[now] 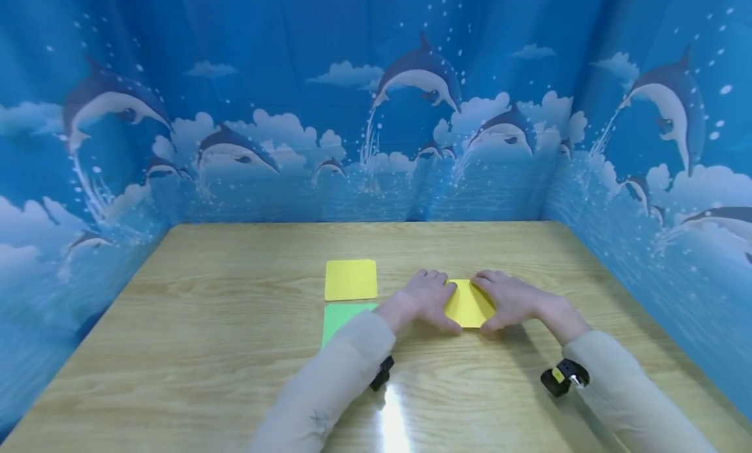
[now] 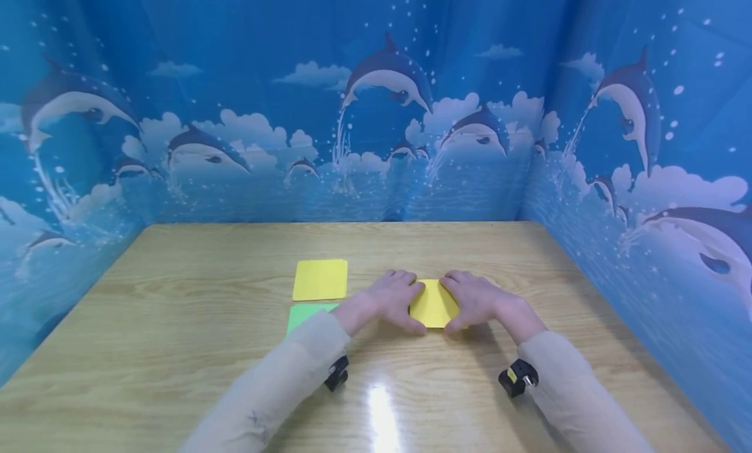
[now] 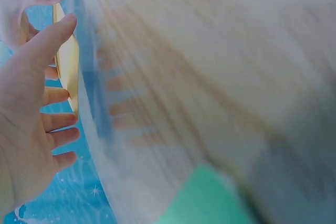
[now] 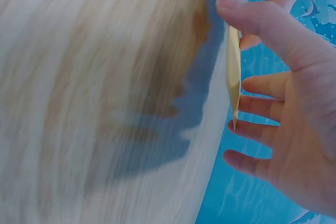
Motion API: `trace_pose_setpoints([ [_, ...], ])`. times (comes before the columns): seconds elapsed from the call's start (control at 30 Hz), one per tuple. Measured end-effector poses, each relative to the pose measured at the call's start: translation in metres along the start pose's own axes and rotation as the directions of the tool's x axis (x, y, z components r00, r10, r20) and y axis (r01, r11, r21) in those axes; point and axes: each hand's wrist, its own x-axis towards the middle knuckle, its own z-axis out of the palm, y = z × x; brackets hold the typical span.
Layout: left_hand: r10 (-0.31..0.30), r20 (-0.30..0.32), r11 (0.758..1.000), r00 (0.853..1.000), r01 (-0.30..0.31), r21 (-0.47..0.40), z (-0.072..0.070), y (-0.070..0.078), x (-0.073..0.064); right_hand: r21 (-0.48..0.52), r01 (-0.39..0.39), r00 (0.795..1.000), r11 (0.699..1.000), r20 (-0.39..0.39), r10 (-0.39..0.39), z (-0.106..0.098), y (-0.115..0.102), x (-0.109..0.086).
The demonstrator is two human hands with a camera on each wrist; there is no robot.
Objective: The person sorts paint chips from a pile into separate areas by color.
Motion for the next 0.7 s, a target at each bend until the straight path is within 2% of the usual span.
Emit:
trace_pose_setpoints([
  [0.23,0.002,-0.021,1.000,1.000,-0.002,0.006,-0.002,-0.018,-0.017,0.025,0.081,0.996,0.996,-0.048,-0.080,-0.001,-0.014,0.013],
  [0.53,-0.024,-0.070,0.999,0.997,0.026,0.033,-0.003,-0.047,-0.045,0.060,0.131,0.989,0.990,-0.080,-0.126,-0.005,-0.035,0.040],
  [0.7,-0.044,-0.097,0.997,0.994,0.051,0.064,-0.005,-0.069,-0.065,0.038,0.120,0.991,0.992,-0.067,-0.118,-0.008,-0.051,0.058],
])
